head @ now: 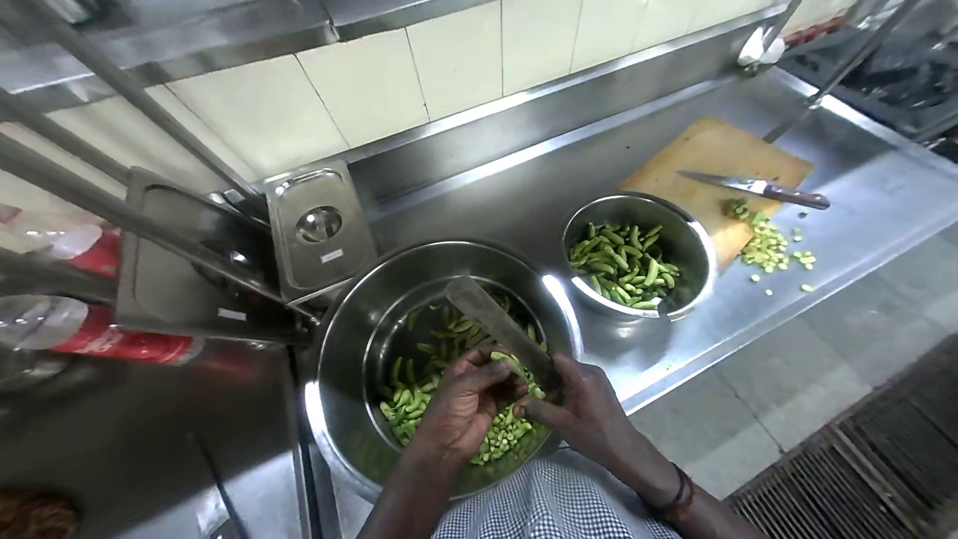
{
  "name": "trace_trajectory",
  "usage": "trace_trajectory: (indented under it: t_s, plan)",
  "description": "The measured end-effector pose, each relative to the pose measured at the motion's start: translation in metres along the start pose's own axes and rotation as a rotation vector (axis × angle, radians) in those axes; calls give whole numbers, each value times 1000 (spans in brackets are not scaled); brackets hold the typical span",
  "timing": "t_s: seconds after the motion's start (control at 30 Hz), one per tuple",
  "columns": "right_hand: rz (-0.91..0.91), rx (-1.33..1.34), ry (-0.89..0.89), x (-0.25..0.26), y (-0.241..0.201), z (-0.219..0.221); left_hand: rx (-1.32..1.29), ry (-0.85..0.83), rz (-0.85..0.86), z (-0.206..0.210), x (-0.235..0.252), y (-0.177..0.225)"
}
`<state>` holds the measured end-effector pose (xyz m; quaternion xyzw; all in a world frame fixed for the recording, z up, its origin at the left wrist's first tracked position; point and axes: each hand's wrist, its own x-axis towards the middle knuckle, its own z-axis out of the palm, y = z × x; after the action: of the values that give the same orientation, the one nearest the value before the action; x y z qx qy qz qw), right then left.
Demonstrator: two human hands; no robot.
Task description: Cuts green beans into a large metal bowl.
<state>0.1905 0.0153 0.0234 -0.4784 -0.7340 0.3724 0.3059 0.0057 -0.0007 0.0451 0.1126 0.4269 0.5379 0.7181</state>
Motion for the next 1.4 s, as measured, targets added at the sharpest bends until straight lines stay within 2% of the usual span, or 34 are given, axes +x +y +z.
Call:
trace_trajectory:
  t_s: [0.1,0.37,0.73,0.83,0.93,1.07,1.13,1.23,1.33,1.4]
  plan:
    - [-23,-35,27,1,-1,1,-14,-29,-57,0,-1,-6]
    - [-94,-88,87,2,4,6,-71,33,-155,8,-3,-13]
    - [3,25,-20,7,6,3,-51,8,-11,5,-1,-16]
    - [28,105,-63,3,6,2,-3,109,81,0,3,-5]
    - [3,87,-15,0,10,2,71,173,201,-13,9,16]
    - [10,0,27,2,12,-2,48,210,207,-22,19,32]
    - [27,-46,47,2,12,-3,294,232,232,-24,24,28]
    - [80,-94,31,4,8,-6,1041,168,275,-30,35,19]
    - [129,-92,22,5,9,-8,1807,86,110,-38,65,6]
    - [137,-75,40,4,10,-9,2079,63,-21,-41,78,-9]
